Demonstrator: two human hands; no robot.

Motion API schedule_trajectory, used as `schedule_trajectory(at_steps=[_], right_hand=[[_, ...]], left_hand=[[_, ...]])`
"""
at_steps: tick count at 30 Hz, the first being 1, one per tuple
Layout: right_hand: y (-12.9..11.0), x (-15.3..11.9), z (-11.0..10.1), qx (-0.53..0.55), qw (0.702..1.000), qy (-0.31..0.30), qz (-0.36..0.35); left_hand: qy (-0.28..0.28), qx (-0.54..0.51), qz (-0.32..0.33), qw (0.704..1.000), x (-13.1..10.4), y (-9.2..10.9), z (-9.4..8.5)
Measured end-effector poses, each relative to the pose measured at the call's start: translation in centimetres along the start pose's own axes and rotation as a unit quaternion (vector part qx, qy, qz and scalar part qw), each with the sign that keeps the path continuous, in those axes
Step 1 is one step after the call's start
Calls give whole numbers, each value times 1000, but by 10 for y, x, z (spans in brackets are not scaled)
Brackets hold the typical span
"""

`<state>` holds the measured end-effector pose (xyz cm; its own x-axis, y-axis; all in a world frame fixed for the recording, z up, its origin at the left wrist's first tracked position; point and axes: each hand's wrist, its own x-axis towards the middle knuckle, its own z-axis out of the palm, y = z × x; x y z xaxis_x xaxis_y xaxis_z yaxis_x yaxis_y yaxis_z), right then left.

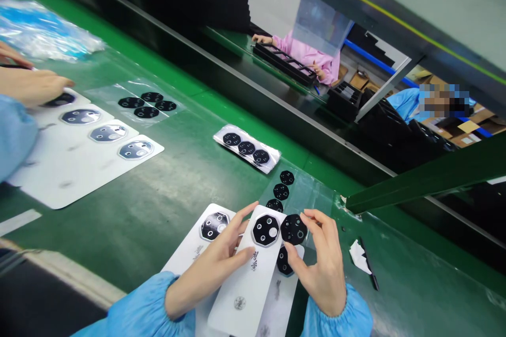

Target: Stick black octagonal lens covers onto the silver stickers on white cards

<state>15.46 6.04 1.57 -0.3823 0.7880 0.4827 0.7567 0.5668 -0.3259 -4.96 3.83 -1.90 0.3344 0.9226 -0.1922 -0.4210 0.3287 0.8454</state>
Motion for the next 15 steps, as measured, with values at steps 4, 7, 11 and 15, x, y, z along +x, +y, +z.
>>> schedule_trajectory(at_steps=[4,7,11,15], right_hand=[[-12,2,8,22,998,-47,-30],[-18,3,13,31,996,-73,-38],[-19,3,16,31,996,-74,-34],[-20,3,17,40,996,-77,-38]], left_hand=[[-12,12,4,1000,0,-1,1],[-17,25,5,1000,0,-3,1],[-22,37,7,999,-2,-3,1],[-25,41,9,999,-3,-4,1]])
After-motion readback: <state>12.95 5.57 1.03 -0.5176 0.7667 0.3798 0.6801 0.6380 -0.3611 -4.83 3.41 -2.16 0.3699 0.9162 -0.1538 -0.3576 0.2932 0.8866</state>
